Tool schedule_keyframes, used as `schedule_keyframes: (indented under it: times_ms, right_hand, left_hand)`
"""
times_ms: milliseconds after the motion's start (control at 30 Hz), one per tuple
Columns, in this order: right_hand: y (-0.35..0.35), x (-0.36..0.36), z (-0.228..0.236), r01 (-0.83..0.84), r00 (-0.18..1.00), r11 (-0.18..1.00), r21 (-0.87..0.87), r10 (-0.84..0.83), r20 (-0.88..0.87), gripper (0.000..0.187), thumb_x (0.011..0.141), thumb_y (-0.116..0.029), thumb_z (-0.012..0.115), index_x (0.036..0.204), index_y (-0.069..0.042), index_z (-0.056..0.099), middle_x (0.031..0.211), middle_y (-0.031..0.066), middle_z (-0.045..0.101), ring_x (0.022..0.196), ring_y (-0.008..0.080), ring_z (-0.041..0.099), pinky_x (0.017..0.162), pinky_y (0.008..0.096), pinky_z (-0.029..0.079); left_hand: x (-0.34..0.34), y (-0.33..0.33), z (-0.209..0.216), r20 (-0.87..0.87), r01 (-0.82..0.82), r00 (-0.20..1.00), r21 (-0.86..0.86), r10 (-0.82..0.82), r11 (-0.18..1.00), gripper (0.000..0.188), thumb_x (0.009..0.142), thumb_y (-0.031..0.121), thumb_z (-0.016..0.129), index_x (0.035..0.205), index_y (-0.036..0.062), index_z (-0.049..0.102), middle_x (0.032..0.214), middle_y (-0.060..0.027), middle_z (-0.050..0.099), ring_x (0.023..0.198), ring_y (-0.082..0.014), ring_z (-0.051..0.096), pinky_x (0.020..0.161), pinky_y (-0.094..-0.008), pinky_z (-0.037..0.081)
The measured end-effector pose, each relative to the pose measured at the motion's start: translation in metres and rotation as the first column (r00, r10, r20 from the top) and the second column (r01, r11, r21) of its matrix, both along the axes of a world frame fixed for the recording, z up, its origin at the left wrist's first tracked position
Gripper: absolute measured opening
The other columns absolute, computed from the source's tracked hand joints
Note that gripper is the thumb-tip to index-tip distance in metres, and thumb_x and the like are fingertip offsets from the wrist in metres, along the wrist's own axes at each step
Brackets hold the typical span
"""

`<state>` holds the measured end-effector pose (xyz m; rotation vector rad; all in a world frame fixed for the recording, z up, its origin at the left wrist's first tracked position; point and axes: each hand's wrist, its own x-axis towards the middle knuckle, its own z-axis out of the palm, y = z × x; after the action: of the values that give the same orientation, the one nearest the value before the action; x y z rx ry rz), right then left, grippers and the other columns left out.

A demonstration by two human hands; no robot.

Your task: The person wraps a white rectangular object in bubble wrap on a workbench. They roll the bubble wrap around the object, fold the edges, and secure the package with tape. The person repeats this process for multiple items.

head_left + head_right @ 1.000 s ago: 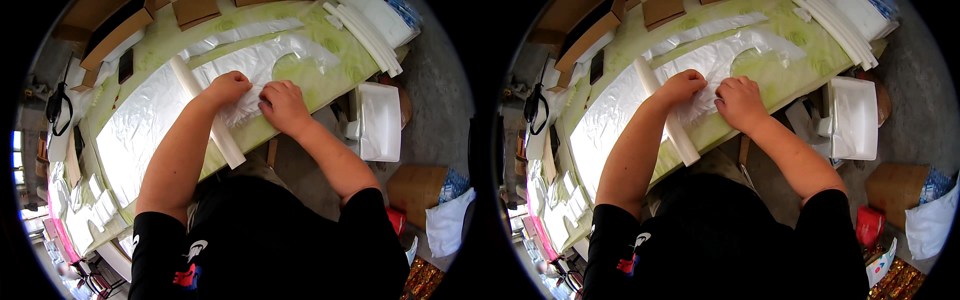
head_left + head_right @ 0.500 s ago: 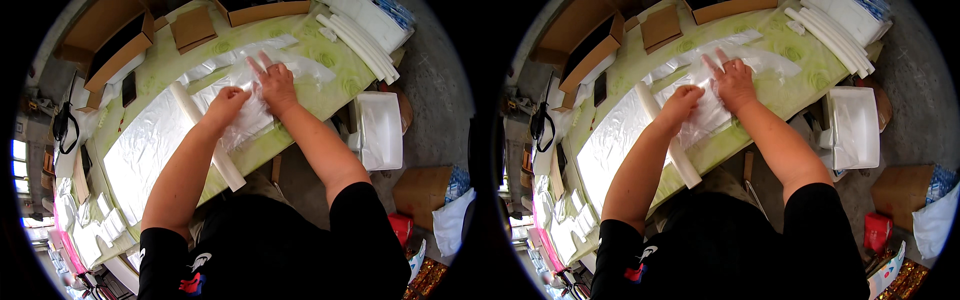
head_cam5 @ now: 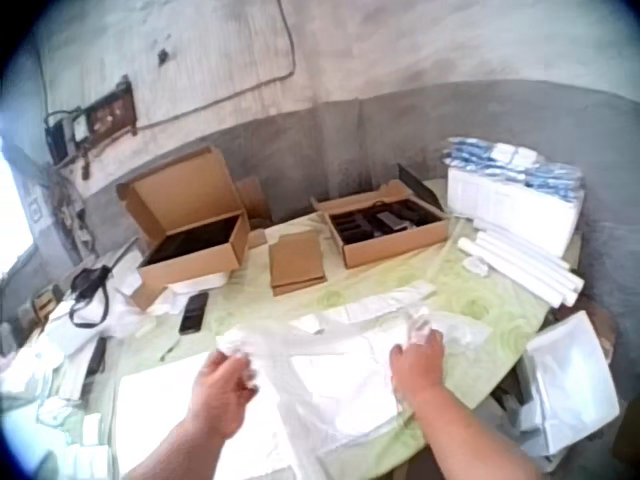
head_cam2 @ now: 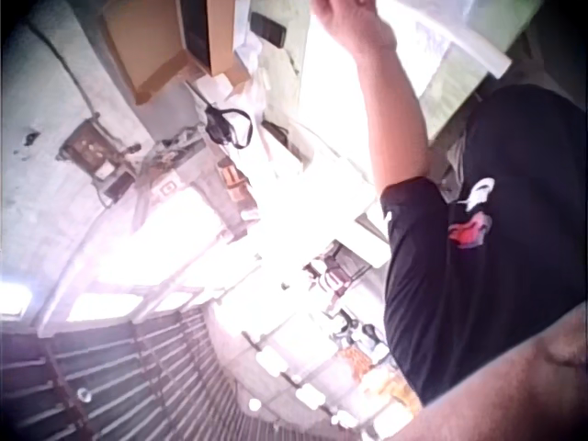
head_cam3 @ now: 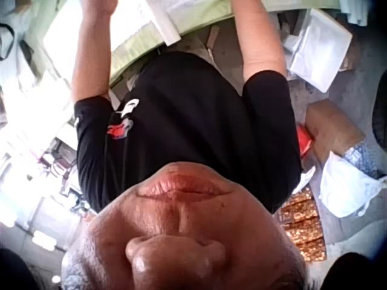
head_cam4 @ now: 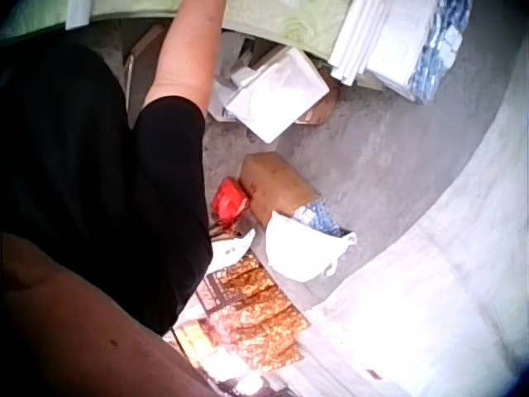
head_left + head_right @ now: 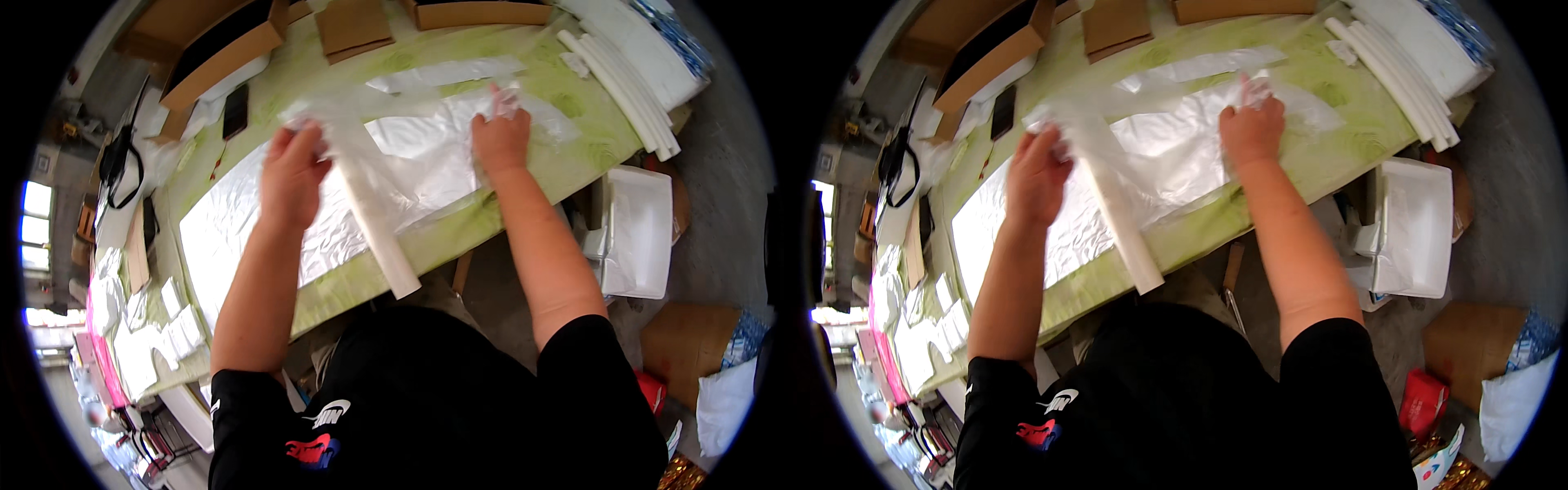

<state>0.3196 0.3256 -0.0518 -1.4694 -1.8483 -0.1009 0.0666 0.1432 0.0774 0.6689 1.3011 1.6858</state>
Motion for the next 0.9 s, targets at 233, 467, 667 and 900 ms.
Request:
schedule_keyframes:
  times_ms: [233,467,667,900]
  right_hand:
    - [0.003,0.006,0.002,-0.052,0.991,0.997,-0.048,0.046,-0.125,0.045,0.086,-0.028,0.066,0.129,-0.017,0.07,0.12,0.0182,0.07,0.108,0.043,0.059,0.1,0.0496,0.049]
    - [0.016,0.023,-0.003,-0.198,0.953,0.979,-0.054,0.179,-0.244,0.032,0.089,-0.021,0.065,0.12,-0.015,0.074,0.105,0.0131,0.074,0.086,0.0342,0.065,0.084,0.0432,0.055]
    - [-0.013,0.029,0.03,-0.397,0.597,0.89,-0.223,0.066,-0.8,0.036,0.095,-0.012,0.064,0.131,-0.006,0.063,0.104,0.0075,0.072,0.081,0.0166,0.066,0.07,0.0303,0.052]
    - [-0.115,-0.015,0.054,-0.778,0.406,0.6,-0.186,0.254,-0.878,0.031,0.098,-0.008,0.063,0.129,-0.006,0.064,0.12,0.0057,0.069,0.096,0.0134,0.066,0.082,0.0275,0.053]
  left_hand:
    - [-0.119,-0.127,-0.039,-0.498,-0.396,0.85,-0.39,0.171,0.832,0.06,0.093,0.02,0.076,0.147,0.0099,0.05,0.104,0.0013,0.066,0.092,-0.009,0.059,0.078,-0.0288,0.047]
    - [-0.098,-0.113,-0.07,-0.977,-0.258,0.024,0.196,0.21,0.946,0.055,0.08,0.004,0.075,0.133,0.0095,0.061,0.136,-0.0174,0.06,0.132,-0.0395,0.051,0.113,-0.0479,0.041]
    - [-0.034,-0.095,-0.094,-0.963,0.022,0.262,-0.057,-0.061,0.998,0.056,0.087,0.012,0.069,0.141,0.0084,0.055,0.143,-0.0176,0.057,0.138,-0.0403,0.048,0.118,-0.0528,0.036]
    - [0.005,-0.108,-0.08,-0.926,-0.142,0.199,-0.351,-0.32,0.926,0.073,0.095,0.022,0.059,0.161,0.0099,0.031,0.16,-0.0105,0.045,0.151,-0.0484,0.03,0.123,-0.0682,0.016]
